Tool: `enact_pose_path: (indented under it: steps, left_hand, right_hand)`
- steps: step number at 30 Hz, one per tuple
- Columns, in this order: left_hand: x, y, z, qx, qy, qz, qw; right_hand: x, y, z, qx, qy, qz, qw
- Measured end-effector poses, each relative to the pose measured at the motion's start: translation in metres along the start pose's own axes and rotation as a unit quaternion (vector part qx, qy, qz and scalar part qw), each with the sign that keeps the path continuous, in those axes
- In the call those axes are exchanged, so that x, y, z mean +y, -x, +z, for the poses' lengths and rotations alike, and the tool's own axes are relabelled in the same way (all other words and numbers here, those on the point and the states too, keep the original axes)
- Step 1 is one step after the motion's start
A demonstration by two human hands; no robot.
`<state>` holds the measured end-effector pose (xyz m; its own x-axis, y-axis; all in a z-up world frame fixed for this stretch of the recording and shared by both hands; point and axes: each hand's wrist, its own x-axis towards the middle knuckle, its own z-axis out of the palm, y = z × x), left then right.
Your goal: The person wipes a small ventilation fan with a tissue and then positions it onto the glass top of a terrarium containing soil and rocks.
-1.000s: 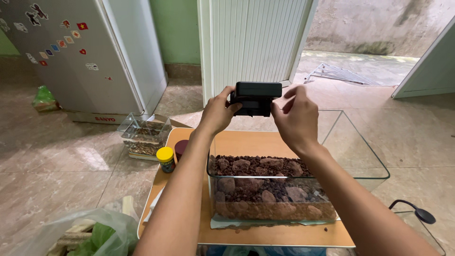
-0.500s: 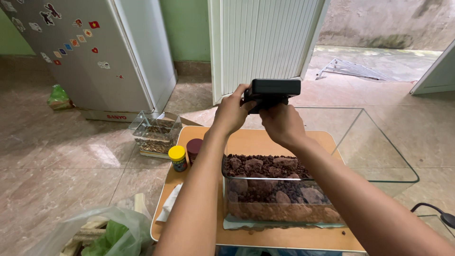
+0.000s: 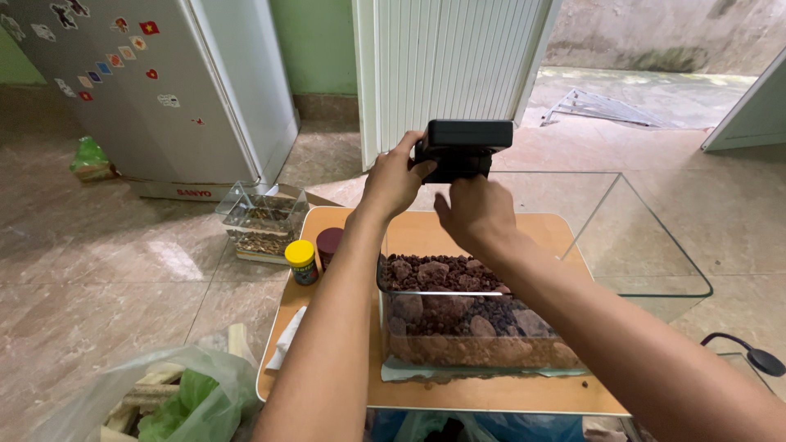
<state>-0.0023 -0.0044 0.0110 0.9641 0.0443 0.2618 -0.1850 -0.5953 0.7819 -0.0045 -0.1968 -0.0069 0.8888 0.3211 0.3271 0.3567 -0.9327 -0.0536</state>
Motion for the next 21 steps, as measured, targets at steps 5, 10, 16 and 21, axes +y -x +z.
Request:
enact_pose_path:
  steps: [5, 10, 16, 21]
  left_hand:
    - [0.005, 0.005, -0.001, -0.002, 0.008, 0.001, 1.000]
    - [-0.001, 0.000, 0.000, 0.000, 0.014, -0.001, 1.000]
    - [-0.005, -0.003, 0.000, -0.003, -0.009, -0.003, 1.000]
    - [-0.011, -0.009, 0.002, -0.011, -0.010, -0.001, 1.000]
  right_hand:
    - [0.010, -0.022, 0.029, 0.043, 0.114, -0.069, 0.990]
    - [0.003, -0.017, 0.026, 0.048, 0.153, -0.082, 0.984]
    - [-0.002, -0.028, 0.023, -0.028, 0.140, -0.017, 0.990]
    - [-0.012, -0.030, 0.007, -0.024, -0.459, 0.266, 0.847]
